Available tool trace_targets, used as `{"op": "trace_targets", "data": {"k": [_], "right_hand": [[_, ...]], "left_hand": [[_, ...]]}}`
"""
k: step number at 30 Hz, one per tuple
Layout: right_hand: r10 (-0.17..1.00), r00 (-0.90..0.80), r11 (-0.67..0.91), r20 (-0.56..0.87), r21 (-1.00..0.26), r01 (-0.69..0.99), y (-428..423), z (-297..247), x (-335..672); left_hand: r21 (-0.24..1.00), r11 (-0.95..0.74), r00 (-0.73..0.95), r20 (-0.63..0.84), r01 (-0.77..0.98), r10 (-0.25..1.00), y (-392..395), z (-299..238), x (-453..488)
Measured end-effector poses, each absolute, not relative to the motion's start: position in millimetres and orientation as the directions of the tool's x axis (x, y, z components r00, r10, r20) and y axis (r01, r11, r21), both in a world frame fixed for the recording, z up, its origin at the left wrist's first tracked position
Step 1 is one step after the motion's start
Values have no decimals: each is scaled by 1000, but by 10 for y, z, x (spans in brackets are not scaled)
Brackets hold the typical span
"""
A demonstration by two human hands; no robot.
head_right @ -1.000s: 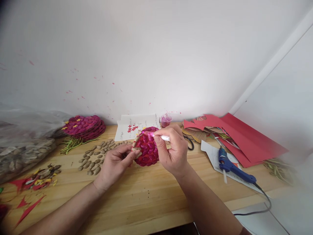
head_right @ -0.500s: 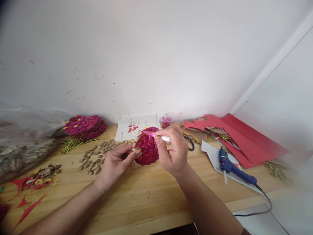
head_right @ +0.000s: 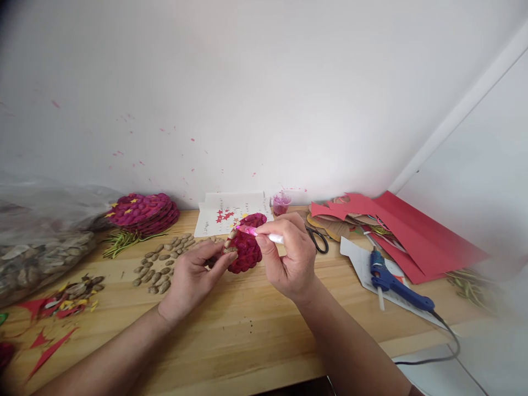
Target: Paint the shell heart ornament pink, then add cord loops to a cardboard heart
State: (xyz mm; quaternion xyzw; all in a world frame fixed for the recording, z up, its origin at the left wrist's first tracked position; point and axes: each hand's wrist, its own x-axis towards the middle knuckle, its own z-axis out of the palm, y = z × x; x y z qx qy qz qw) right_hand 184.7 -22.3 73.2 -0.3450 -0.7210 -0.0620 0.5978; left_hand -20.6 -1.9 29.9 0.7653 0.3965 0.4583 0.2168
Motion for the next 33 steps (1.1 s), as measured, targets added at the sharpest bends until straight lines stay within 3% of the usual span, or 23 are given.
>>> {"op": "trace_targets", "data": {"k": [19,33], "right_hand": [[442,28,723,896,-375,580,-220,744,1904],[451,-24,725,892,-350,593,-224,749,1900]], "left_hand": [[647,-631,267,577,429,772,-24,302,-210],[645,-628,260,577,436,774,-12,291,-213]]}}
